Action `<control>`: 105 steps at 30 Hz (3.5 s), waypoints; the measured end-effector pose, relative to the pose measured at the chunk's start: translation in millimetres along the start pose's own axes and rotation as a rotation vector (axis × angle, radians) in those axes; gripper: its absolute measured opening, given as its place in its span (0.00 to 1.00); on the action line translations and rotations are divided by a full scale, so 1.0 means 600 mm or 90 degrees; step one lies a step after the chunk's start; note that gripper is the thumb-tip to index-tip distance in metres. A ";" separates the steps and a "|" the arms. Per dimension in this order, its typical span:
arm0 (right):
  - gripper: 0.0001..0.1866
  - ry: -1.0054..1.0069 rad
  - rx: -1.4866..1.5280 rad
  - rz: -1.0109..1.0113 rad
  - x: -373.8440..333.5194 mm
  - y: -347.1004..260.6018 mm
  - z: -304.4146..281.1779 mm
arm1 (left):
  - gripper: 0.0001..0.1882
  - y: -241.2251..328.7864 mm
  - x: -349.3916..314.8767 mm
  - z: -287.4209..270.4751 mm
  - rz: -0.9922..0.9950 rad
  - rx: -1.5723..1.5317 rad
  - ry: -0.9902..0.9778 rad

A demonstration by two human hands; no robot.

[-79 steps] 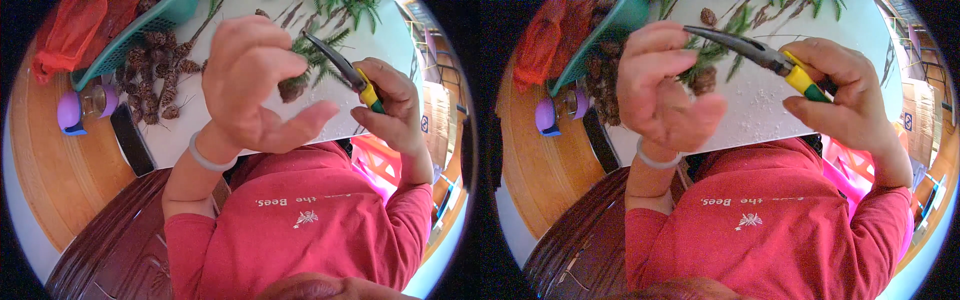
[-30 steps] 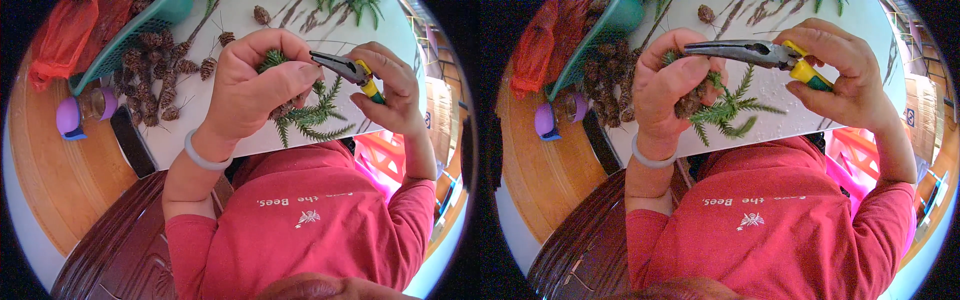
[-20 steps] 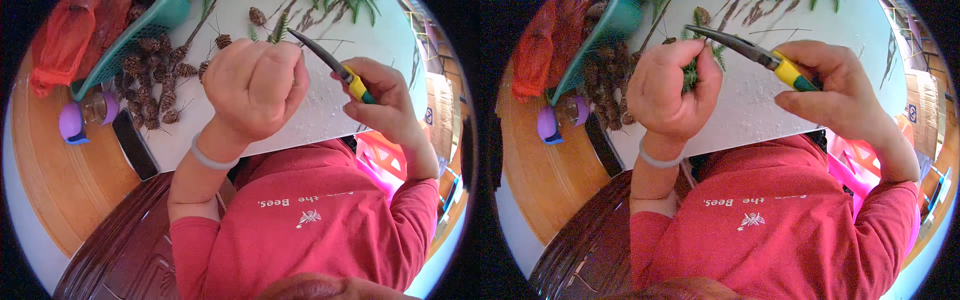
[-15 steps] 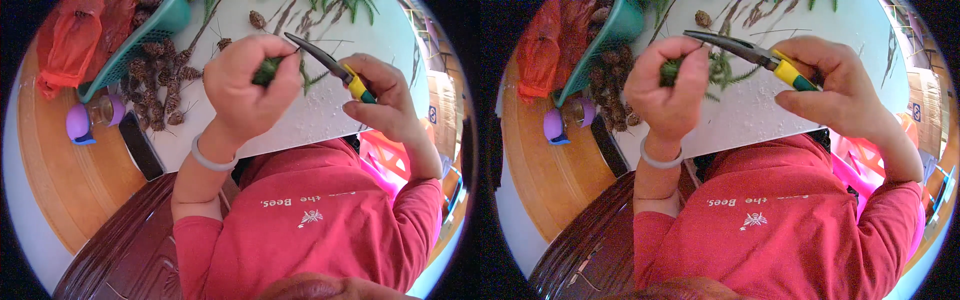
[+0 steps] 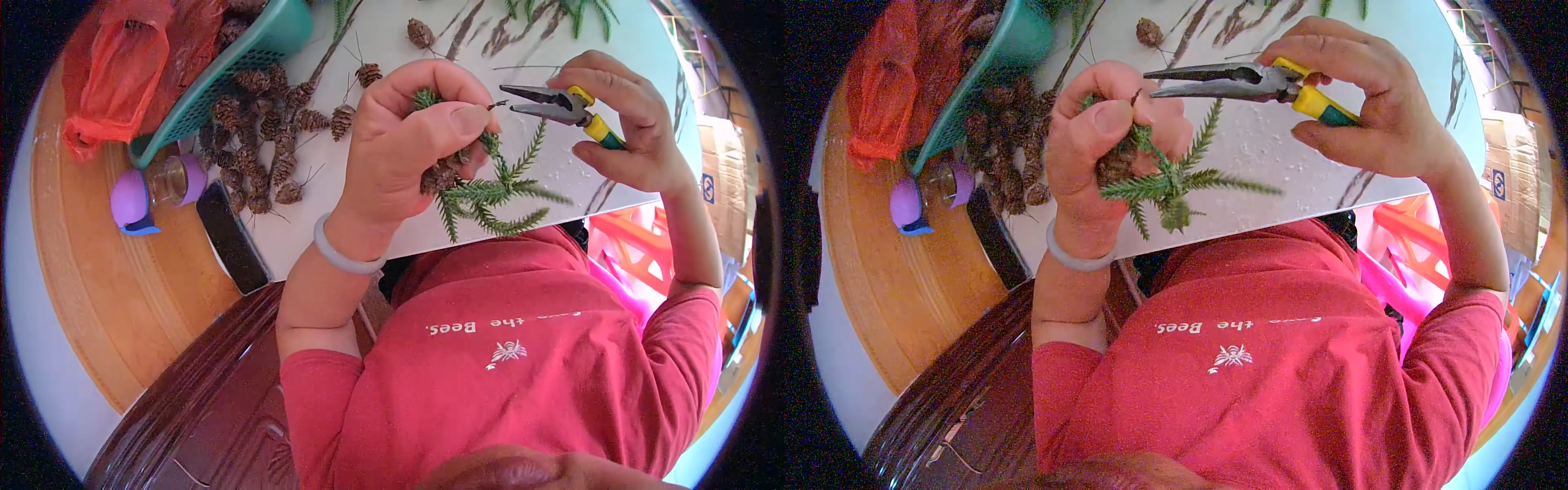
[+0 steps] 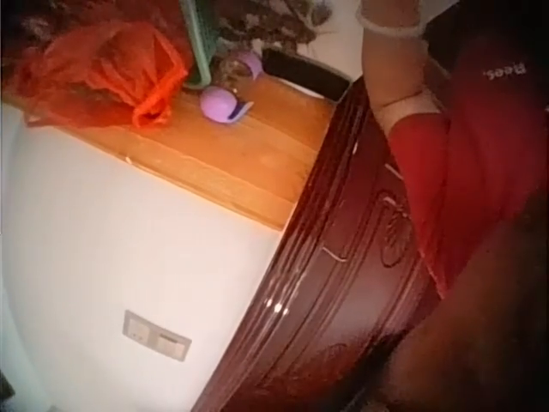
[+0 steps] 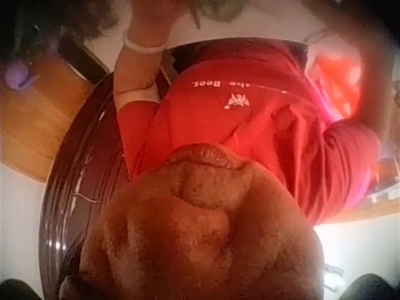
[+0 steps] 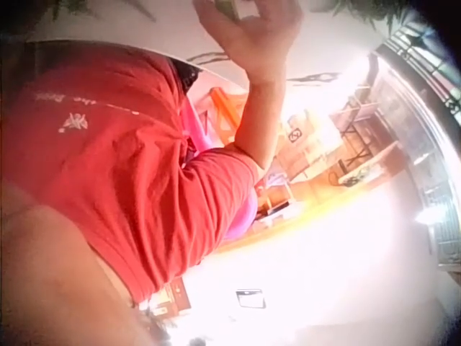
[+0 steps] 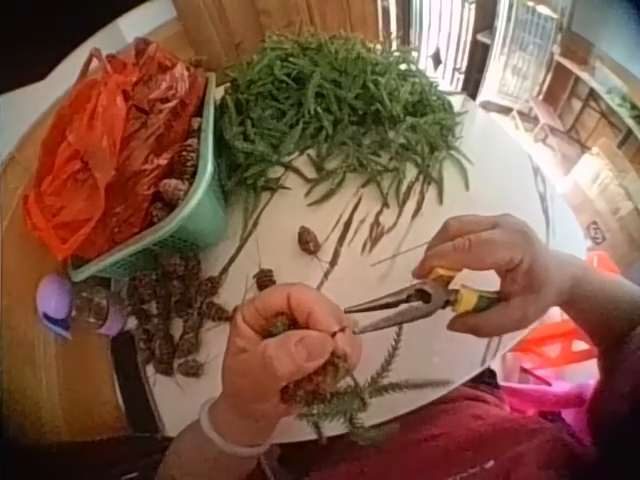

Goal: Assembling pine cones onto pine branches using thin wire and pliers to create decorations.

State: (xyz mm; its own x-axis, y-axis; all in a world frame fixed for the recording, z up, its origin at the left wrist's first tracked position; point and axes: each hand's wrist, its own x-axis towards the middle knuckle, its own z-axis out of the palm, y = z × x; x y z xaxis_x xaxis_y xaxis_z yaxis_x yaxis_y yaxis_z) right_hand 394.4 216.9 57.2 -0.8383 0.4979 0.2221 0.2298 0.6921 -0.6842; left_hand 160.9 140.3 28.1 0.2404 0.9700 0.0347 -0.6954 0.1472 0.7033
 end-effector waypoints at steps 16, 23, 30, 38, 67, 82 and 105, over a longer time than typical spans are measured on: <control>0.26 -0.003 0.010 -0.034 0.009 0.022 0.000 | 0.05 0.000 0.013 -0.002 -0.001 0.044 0.031; 0.26 -0.001 0.004 -0.052 0.012 0.026 0.005 | 0.09 -0.008 0.015 0.001 0.013 0.133 0.060; 0.26 0.005 0.023 0.018 0.008 0.019 0.017 | 0.06 -0.012 0.016 -0.001 0.056 0.131 0.087; 0.26 0.019 0.126 0.147 -0.006 -0.011 0.040 | 0.07 -0.016 0.019 -0.015 0.619 0.846 0.109; 0.22 0.047 0.086 0.014 -0.003 -0.040 0.046 | 0.18 -0.012 0.004 -0.037 -0.093 -0.111 -0.232; 0.22 0.016 0.056 0.010 0.002 -0.056 0.048 | 0.27 -0.018 -0.006 -0.037 -0.130 -0.106 -0.340; 0.20 0.119 0.315 0.364 -0.022 -0.063 0.068 | 0.11 -0.011 0.010 -0.014 0.465 0.794 0.105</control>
State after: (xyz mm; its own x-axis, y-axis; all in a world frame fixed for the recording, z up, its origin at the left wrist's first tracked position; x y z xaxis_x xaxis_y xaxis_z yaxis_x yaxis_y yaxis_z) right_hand 376.5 163.3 51.8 -0.5487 0.8173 -0.1758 0.3169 0.0087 -0.9484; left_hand 161.5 146.6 17.6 -0.0406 0.7771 0.6281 0.4231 -0.5561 0.7154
